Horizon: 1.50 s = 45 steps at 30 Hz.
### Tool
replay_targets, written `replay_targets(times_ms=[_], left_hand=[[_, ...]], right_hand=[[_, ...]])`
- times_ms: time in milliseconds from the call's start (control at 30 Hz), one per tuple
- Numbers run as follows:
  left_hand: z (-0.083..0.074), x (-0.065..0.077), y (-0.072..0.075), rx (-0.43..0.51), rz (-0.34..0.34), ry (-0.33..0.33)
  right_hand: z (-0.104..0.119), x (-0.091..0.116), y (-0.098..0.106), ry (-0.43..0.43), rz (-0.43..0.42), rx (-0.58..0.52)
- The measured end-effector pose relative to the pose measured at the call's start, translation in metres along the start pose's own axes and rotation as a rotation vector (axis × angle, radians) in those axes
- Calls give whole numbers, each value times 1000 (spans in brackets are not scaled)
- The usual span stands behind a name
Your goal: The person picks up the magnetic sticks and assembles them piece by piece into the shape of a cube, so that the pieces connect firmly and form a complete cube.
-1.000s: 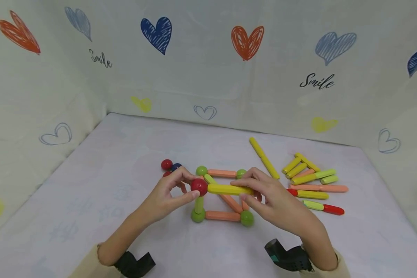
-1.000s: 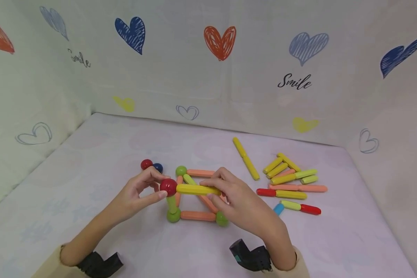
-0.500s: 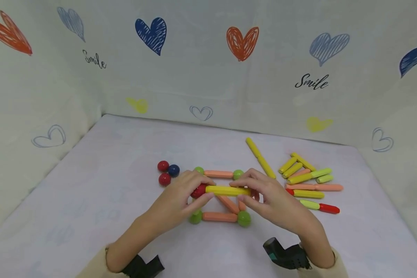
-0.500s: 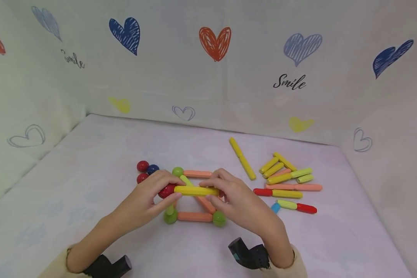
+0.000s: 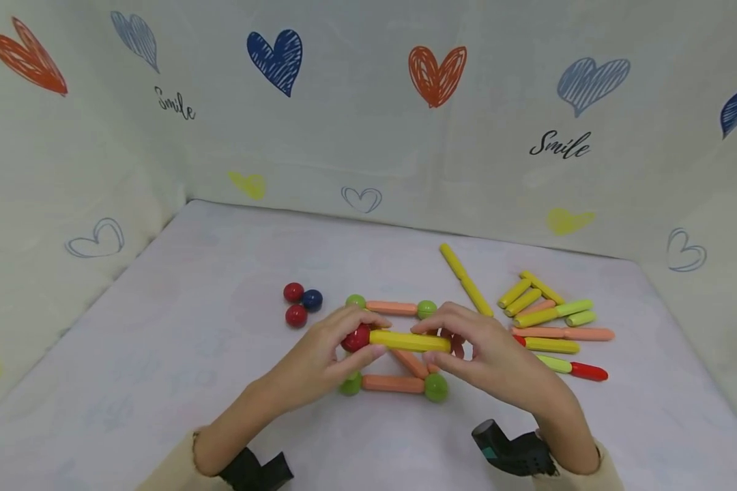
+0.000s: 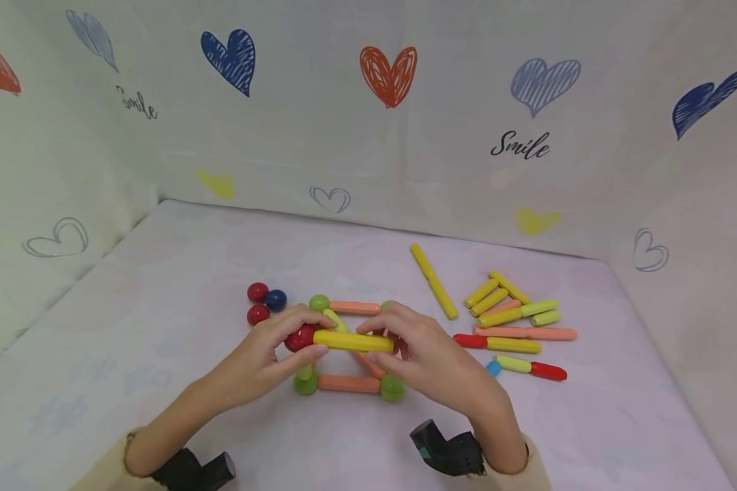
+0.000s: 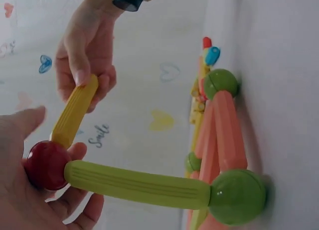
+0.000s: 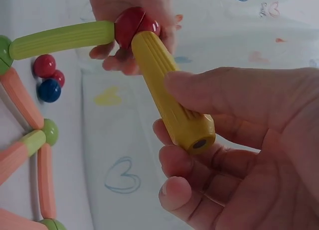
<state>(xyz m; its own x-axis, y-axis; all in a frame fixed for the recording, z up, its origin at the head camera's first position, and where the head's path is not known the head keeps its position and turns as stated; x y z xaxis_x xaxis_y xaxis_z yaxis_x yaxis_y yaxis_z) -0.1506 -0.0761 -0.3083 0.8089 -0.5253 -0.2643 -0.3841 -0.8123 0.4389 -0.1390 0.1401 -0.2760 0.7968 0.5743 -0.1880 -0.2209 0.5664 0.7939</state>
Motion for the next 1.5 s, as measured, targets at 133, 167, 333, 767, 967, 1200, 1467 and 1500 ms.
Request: replay_targets(times_ms=[133, 167, 333, 767, 967, 1200, 1467, 1500], left_hand=[[8, -3, 21, 72, -70, 18], [13, -4, 29, 64, -96, 25], [45, -3, 68, -218, -84, 214], [96, 3, 84, -491, 99, 384], [102, 3, 80, -507, 110, 375], [93, 1, 75, -368, 100, 292], [82, -8, 48, -102, 106, 222], [81, -9, 43, -70, 109, 226]], right_hand=[[0, 0, 0, -5, -15, 19], [0, 0, 0, -11, -16, 22], [0, 0, -1, -34, -8, 27], [-2, 0, 1, -46, -19, 57], [-2, 0, 1, -51, -20, 62], [-3, -1, 1, -60, -21, 60], [-2, -1, 1, -53, -28, 77], [-2, -1, 1, -54, -27, 77]])
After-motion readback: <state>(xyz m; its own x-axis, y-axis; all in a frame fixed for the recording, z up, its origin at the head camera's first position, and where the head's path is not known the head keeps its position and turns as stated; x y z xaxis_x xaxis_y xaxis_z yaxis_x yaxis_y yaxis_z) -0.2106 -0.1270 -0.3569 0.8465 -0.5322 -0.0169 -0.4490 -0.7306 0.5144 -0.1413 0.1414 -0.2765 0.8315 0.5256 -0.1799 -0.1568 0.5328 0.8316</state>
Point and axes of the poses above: each hand's wrist, its own x-axis away from the middle knuckle, its own y-axis out of the back of the hand, z = x × y, the point moved 3 cm from there along -x, towards the middle knuckle, and after that the axes turned 8 degrees about x, right-handed, at the moved point
